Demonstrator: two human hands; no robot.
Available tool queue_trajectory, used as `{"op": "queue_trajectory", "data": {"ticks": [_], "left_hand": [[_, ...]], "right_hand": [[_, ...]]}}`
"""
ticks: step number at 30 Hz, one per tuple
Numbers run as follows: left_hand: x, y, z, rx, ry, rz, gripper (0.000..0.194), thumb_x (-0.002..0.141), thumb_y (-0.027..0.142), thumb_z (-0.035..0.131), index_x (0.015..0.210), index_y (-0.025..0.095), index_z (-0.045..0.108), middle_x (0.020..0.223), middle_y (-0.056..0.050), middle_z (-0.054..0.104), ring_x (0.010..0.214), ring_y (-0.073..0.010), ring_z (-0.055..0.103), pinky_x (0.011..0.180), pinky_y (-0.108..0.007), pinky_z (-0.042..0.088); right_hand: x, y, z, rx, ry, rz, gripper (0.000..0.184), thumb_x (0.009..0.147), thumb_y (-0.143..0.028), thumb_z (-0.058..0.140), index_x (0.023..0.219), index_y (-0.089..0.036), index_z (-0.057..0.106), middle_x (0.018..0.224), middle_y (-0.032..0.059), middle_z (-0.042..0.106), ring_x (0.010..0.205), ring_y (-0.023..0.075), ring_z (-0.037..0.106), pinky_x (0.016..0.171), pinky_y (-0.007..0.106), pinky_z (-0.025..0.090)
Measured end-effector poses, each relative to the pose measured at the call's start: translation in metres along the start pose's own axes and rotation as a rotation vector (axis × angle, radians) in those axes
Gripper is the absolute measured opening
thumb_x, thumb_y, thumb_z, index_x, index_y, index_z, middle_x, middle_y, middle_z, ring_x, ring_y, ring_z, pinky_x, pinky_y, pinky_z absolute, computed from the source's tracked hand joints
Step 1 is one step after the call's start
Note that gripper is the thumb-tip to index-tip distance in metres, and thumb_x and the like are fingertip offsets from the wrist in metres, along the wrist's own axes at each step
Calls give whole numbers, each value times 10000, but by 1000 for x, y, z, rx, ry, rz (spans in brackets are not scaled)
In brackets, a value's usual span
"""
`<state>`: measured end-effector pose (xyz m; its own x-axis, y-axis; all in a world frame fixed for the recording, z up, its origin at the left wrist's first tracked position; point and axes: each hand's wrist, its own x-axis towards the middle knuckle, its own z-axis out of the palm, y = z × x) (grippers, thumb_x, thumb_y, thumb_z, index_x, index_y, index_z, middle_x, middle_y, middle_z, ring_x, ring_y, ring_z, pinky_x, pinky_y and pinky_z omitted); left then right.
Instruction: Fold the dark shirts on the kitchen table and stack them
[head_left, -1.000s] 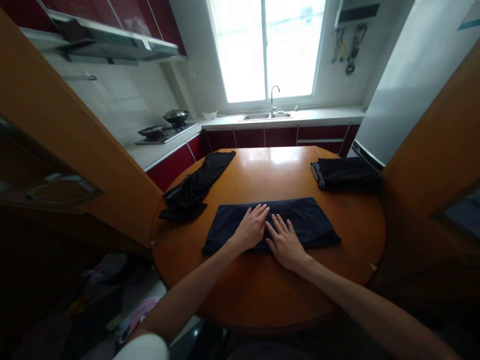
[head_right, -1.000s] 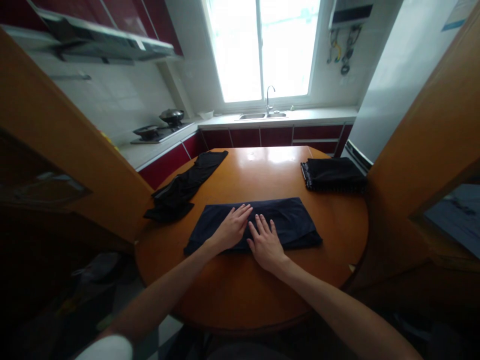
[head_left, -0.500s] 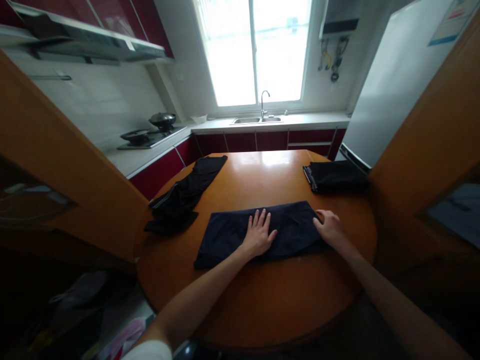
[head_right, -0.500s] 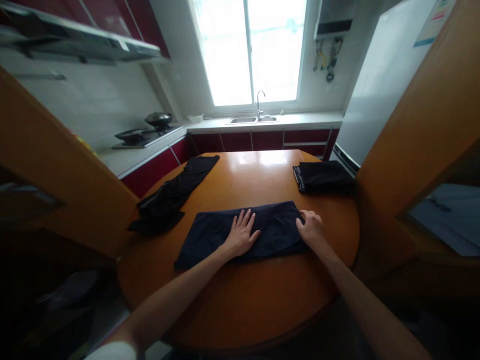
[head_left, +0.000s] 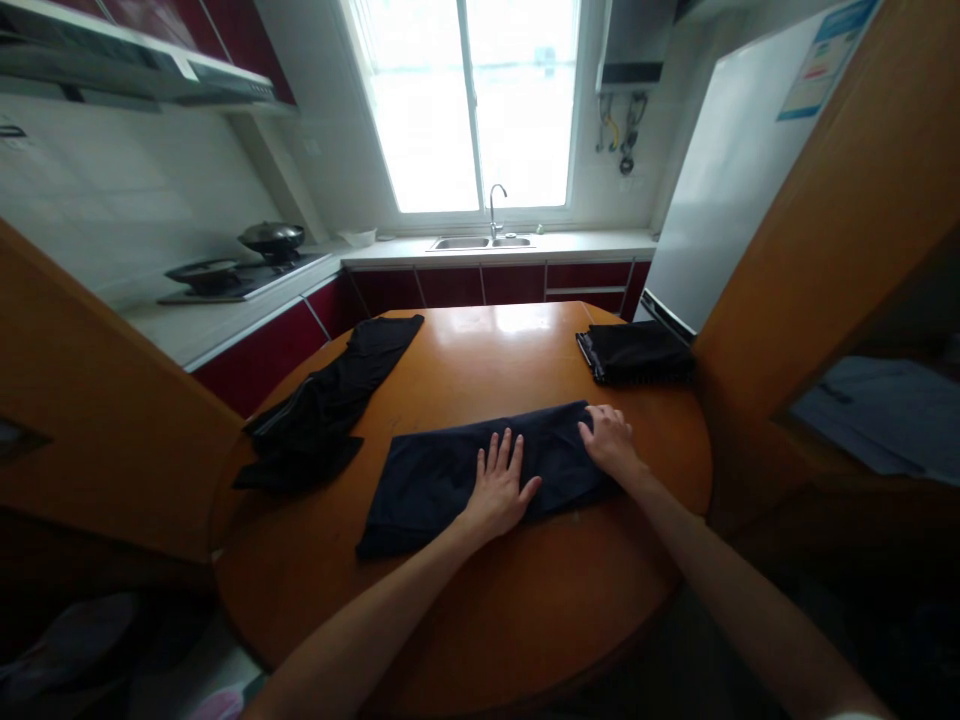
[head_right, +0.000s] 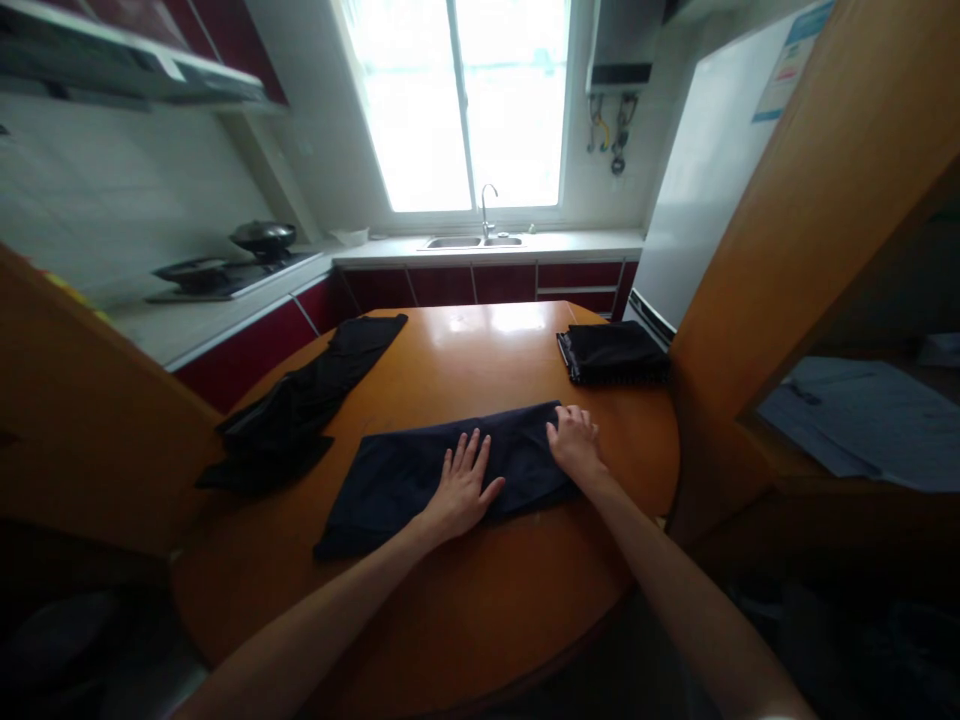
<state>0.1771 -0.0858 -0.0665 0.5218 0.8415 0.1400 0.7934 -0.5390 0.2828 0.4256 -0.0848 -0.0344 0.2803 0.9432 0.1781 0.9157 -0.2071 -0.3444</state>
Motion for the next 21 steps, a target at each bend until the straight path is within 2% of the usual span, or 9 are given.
{"op": "queue_trajectory", "data": {"ticks": [3, 6, 8, 10, 13, 16, 19, 21], "left_hand": [[17, -27, -18, -75, 18, -94, 710, 1008, 544, 355, 1613, 220, 176, 1682, -136, 134, 1551, -327, 97, 1209, -580, 167], [26, -75, -48, -66, 39, -253, 647, 1017, 506, 342, 1586, 208, 267, 1644, -166, 263, 1526, -348, 211, 1193, -602, 184], [16, -106, -64, -25, 17, -383, 673, 992, 527, 393, 1580, 214, 293, 1628, -184, 295, 1508, -389, 244, 1166, -628, 223], [-7, -131, -71, 26, -11, -510, 742, 960, 546, 449, 1596, 216, 253, 1639, -196, 254, 1508, -421, 219, 1143, -653, 243], [-54, -148, -65, 74, 5, -607, 818, 944, 528, 477, 1609, 152, 185, 1647, -216, 213, 1519, -398, 199, 1172, -608, 227], [-96, -151, -56, 57, 137, -578, 745, 955, 472, 468, 1566, 84, 293, 1606, -219, 325, 1505, -337, 277, 1207, -497, 244], [-118, -148, -60, -60, 257, -552, 626, 924, 400, 547, 1465, 93, 473, 1504, -194, 492, 1427, -317, 422, 1189, -448, 317], [-123, -145, -71, -228, 290, -615, 628, 859, 349, 664, 1421, 103, 526, 1425, -185, 571, 1336, -320, 527, 1142, -439, 395]], "right_hand": [[-5, -48, 12, 91, -50, -215, 466, 1003, -341, 394, 1397, -158, 563, 1482, 161, 514, 1379, 287, 439, 1110, 436, 372], [-11, -98, 28, 137, -114, -370, 503, 1020, -351, 367, 1470, -164, 490, 1585, 143, 396, 1479, 276, 306, 1175, 461, 274], [-19, -124, 40, 146, -160, -451, 533, 1027, -384, 362, 1514, -182, 435, 1633, 134, 311, 1513, 279, 233, 1193, 491, 222], [-29, -140, 52, 141, -195, -499, 567, 1022, -427, 381, 1539, -195, 404, 1657, 137, 248, 1533, 289, 176, 1209, 516, 154], [-41, -147, 65, 143, -210, -501, 601, 1001, -457, 436, 1544, -201, 406, 1668, 142, 205, 1546, 300, 116, 1220, 516, 65], [-48, -145, 68, 171, -230, -490, 599, 993, -436, 455, 1544, -203, 412, 1672, 134, 192, 1550, 292, 94, 1225, 484, 50], [-52, -143, 65, 180, -262, -488, 608, 986, -427, 467, 1546, -196, 410, 1679, 134, 160, 1552, 310, 55, 1222, 490, 40], [-55, -143, 63, 180, -278, -489, 613, 981, -418, 478, 1546, -190, 409, 1680, 138, 150, 1551, 323, 39, 1220, 501, 34]]}}
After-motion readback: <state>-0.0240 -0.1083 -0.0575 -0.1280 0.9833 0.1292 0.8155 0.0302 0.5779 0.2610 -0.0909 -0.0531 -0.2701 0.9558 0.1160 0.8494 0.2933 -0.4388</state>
